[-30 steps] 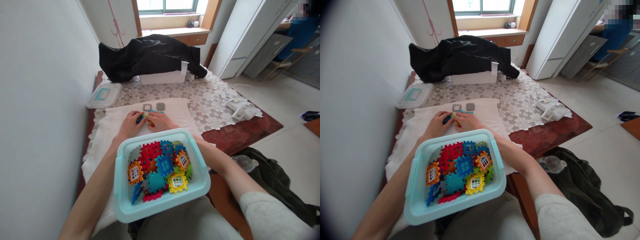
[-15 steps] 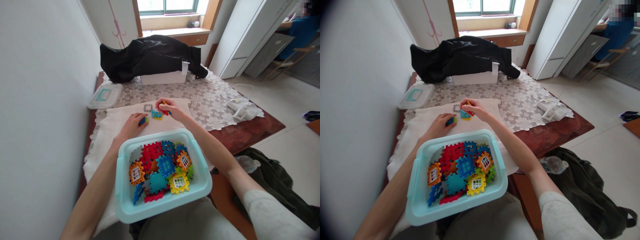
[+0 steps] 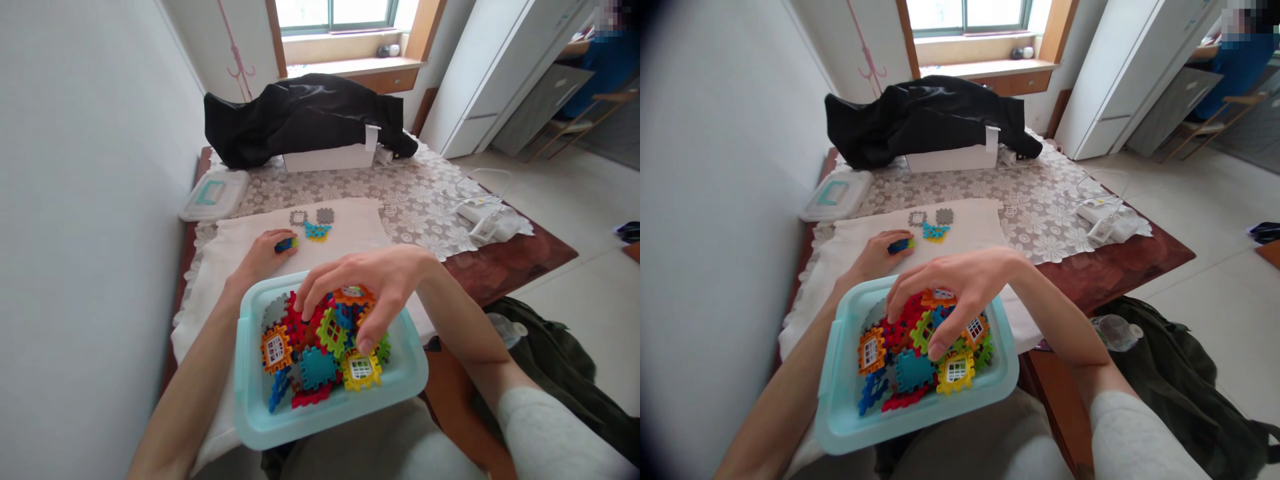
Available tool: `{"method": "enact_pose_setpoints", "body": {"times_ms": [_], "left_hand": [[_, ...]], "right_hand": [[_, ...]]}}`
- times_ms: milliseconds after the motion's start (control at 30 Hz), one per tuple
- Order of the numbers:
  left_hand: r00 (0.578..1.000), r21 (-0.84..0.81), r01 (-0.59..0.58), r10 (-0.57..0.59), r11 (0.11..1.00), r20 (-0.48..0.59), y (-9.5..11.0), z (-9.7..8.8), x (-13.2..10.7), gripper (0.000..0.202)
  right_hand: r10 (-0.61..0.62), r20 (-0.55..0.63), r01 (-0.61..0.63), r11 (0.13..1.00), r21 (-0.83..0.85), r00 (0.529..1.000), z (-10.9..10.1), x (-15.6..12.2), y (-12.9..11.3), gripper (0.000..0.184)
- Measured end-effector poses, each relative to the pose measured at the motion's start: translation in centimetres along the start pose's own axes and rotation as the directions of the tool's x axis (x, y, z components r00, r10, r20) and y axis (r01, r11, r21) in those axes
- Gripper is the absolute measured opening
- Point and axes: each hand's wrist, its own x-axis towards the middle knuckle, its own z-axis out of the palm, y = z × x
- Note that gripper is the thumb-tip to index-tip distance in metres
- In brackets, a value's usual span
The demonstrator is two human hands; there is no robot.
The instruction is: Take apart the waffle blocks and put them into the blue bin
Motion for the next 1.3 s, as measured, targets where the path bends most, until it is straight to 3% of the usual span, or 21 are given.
{"method": "enact_pose_setpoints", "body": {"times_ms": [100,167,233,267,333,400,433,467,533,600,667,733,800,900,1000,1067,1133,1167,1233,1300], "left_hand": [[0.999,-0.093,0.024,-0.028,0.995,-0.044,-0.2,0.1,-0.1,0.036],[0.994,-0.166,0.070,-0.083,0.984,-0.075,-0.4,0.1,-0.1,0.041],[0.980,-0.278,0.124,-0.163,0.952,-0.119,-0.4,-0.4,0.2,0.053],[0.972,-0.345,0.141,-0.196,0.928,-0.129,-0.1,-0.9,0.4,0.060],[0.969,-0.473,0.137,-0.217,0.870,-0.120,1.4,-2.7,0.6,0.069],[0.987,-0.545,0.113,-0.158,0.831,-0.036,4.1,-5.1,0.6,0.061],[0.995,-0.563,0.091,-0.098,0.822,0.018,5.9,-6.4,0.4,0.057],[0.994,-0.562,0.089,-0.037,0.822,0.104,7.9,-7.6,0.1,0.051],[0.954,-0.505,0.061,0.098,0.861,0.284,11.8,-9.3,-0.7,0.046],[0.887,-0.380,0.013,0.164,0.925,0.431,15.2,-9.9,-1.6,0.047],[0.805,-0.224,-0.020,0.148,0.974,0.574,17.5,-9.6,-2.3,0.051],[0.754,-0.114,-0.005,0.079,0.993,0.652,18.7,-8.8,-2.9,0.057],[0.745,-0.081,0.028,0.033,0.996,0.667,19.2,-8.3,-3.1,0.059],[0.773,-0.176,0.097,0.037,0.980,0.633,18.8,-8.3,-2.7,0.052],[0.862,-0.311,0.130,0.048,0.941,0.505,17.0,-8.2,-1.5,0.044],[0.938,-0.372,0.099,0.038,0.923,0.343,14.5,-7.4,-0.3,0.045],[0.995,-0.391,0.049,-0.009,0.919,0.102,10.9,-5.7,1.0,0.048],[0.999,-0.375,0.033,-0.036,0.926,0.000,8.9,-4.5,1.5,0.052],[0.992,-0.285,0.030,-0.063,0.958,-0.108,4.9,-2.0,2.3,0.060],[0.988,-0.135,0.055,-0.074,0.989,-0.137,1.7,0.4,2.5,0.067]], "right_hand": [[-0.029,-0.005,0.029,0.996,0.080,1.000,-0.7,-0.4,0.6,0.063],[-0.061,-0.086,0.071,0.989,0.126,0.994,-1.5,-1.1,2.0,0.063],[-0.101,-0.265,0.153,0.971,0.185,0.959,-2.4,-2.0,4.6,0.064],[-0.101,-0.400,0.195,0.960,0.201,0.911,-2.7,-2.4,6.3,0.062],[-0.015,-0.712,0.180,0.971,0.157,0.702,-3.3,-3.3,10.4,0.053],[0.048,-0.914,0.008,0.998,0.056,0.402,-3.6,-4.0,14.4,0.046],[0.042,-0.954,-0.108,0.994,0.010,0.297,-3.6,-4.2,16.2,0.047],[0.034,-0.966,-0.220,0.975,-0.025,0.258,-3.5,-4.4,17.7,0.048],[-0.007,-0.960,-0.403,0.907,-0.124,0.280,-3.2,-4.6,19.8,0.047],[-0.011,-0.932,-0.535,0.817,-0.217,0.361,-2.6,-4.5,20.8,0.048],[0.062,-0.896,-0.638,0.723,-0.264,0.440,-1.9,-4.1,21.0,0.059],[0.182,-0.846,-0.712,0.643,-0.283,0.501,-1.2,-3.7,20.8,0.073],[0.276,-0.786,-0.744,0.589,-0.316,0.552,-0.7,-3.3,20.5,0.081],[0.331,-0.732,-0.753,0.548,-0.364,0.595,-0.3,-3.1,20.1,0.085],[0.308,-0.730,-0.744,0.540,-0.395,0.611,-0.3,-3.1,20.0,0.080],[0.272,-0.744,-0.735,0.545,-0.403,0.610,-0.3,-3.1,20.0,0.079],[0.268,-0.767,-0.750,0.538,-0.383,0.584,-0.4,-2.9,20.2,0.086],[0.280,-0.777,-0.767,0.527,-0.366,0.564,-0.5,-2.7,20.4,0.092],[0.318,-0.789,-0.802,0.493,-0.336,0.526,-0.9,-2.2,20.8,0.103],[0.344,-0.788,-0.824,0.457,-0.335,0.511,-1.5,-1.5,21.2,0.105]]}}
